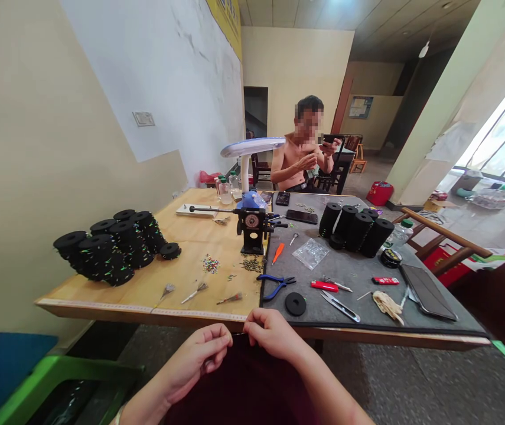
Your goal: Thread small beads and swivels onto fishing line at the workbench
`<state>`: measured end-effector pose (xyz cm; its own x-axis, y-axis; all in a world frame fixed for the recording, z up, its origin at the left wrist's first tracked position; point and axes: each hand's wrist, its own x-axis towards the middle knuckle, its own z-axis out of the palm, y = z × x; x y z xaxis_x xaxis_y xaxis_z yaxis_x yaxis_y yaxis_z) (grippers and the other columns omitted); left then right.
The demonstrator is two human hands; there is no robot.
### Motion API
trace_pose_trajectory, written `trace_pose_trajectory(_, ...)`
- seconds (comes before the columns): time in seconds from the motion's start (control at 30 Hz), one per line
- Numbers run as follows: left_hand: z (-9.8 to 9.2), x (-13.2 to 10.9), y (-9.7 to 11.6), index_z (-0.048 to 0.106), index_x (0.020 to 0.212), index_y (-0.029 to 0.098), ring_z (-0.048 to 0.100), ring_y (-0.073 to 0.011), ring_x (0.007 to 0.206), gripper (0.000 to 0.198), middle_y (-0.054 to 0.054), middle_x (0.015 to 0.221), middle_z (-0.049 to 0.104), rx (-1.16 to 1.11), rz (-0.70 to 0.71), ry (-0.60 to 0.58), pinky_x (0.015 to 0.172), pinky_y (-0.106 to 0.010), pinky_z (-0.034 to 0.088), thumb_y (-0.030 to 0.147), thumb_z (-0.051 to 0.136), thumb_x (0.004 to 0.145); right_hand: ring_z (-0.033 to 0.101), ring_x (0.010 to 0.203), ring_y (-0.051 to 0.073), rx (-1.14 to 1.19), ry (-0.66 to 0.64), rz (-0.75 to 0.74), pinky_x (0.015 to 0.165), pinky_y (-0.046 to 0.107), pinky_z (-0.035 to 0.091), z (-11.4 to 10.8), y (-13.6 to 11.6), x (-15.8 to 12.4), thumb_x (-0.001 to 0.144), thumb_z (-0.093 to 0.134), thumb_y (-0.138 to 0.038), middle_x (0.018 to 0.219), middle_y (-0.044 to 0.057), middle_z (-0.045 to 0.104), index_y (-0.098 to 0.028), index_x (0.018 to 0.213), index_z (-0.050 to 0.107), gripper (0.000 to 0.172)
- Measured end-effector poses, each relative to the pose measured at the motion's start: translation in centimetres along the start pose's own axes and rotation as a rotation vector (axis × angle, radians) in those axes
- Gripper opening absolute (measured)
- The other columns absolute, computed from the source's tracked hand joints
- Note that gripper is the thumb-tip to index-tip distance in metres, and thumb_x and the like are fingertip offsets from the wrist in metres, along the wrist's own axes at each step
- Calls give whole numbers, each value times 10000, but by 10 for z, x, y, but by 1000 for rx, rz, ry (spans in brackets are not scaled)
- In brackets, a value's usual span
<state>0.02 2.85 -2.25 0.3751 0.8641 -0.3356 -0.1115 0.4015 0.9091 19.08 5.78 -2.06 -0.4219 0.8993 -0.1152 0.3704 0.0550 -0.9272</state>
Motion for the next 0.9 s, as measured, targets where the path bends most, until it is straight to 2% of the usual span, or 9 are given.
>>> trace_pose_trajectory(0.1, -6, -9, 3, 560, 710, 134, 306, -47, 435, 199, 52, 506, 464, -27, -3, -19, 444, -206, 170, 313, 634, 754, 456, 510, 90, -33, 56, -10, 498, 181, 342, -2, 5, 0, 810, 503, -213, 544, -37, 574, -166, 694, 602, 159)
trace_pose_trajectory(0.2, -9, -18, 9, 562, 713, 130, 304, -42, 436, 200, 50, 512, 463, -61, -5, -36, 449, -209, 153, 306, 640, 765, 489, 509, 97, -13, 57, -16, 495, 184, 357, 1, 9, -3, 818, 504, -221, 550, -35, 587, -170, 717, 598, 147)
trace_pose_trajectory(0.33, -2, -19, 12, 548, 711, 131, 298, -26, 422, 201, 55, 520, 463, -204, -34, -75, 457, -204, 131, 287, 667, 754, 565, 576, 117, -17, 83, -72, 526, 192, 405, 10, 14, -10, 820, 512, -201, 641, -13, 643, -174, 803, 613, 105)
trace_pose_trajectory(0.5, 12, -12, 5, 541, 709, 134, 300, -14, 407, 191, 62, 525, 458, -370, -75, -112, 457, -187, 145, 261, 679, 750, 636, 789, 175, -118, 253, -251, 698, 251, 488, 19, 18, -24, 823, 543, -182, 871, 45, 699, -191, 953, 637, 160)
trace_pose_trajectory(0.63, 19, -6, -5, 536, 685, 137, 298, -10, 395, 205, 68, 508, 450, -434, -104, -91, 436, -167, 164, 249, 702, 730, 592, 993, 218, -236, 385, -481, 762, 293, 511, 22, 9, -40, 825, 548, -167, 1112, 103, 638, -211, 1087, 597, 270)
trace_pose_trajectory(0.7, 21, -3, -8, 538, 666, 132, 312, -6, 401, 215, 66, 514, 455, -481, -127, -73, 429, -149, 185, 225, 729, 700, 554, 1047, 230, -340, 349, -606, 855, 348, 483, 23, 0, -46, 817, 573, -157, 1146, 94, 621, -233, 1101, 597, 295)
trace_pose_trajectory(0.77, 23, 0, -10, 565, 679, 119, 327, 0, 406, 190, 69, 520, 458, -535, -139, -60, 427, -133, 217, 170, 748, 666, 544, 1040, 229, -395, 306, -667, 875, 366, 470, 24, -10, -48, 819, 582, -155, 1138, 82, 625, -249, 1110, 596, 306)
trace_pose_trajectory(0.9, 26, 2, -11, 629, 742, 97, 402, -2, 426, 180, 52, 569, 515, -608, -162, -6, 433, -122, 292, 78, 754, 614, 556, 984, 224, -377, 290, -638, 827, 353, 483, 30, -22, -43, 828, 583, -166, 1076, 69, 650, -258, 1044, 624, 238)
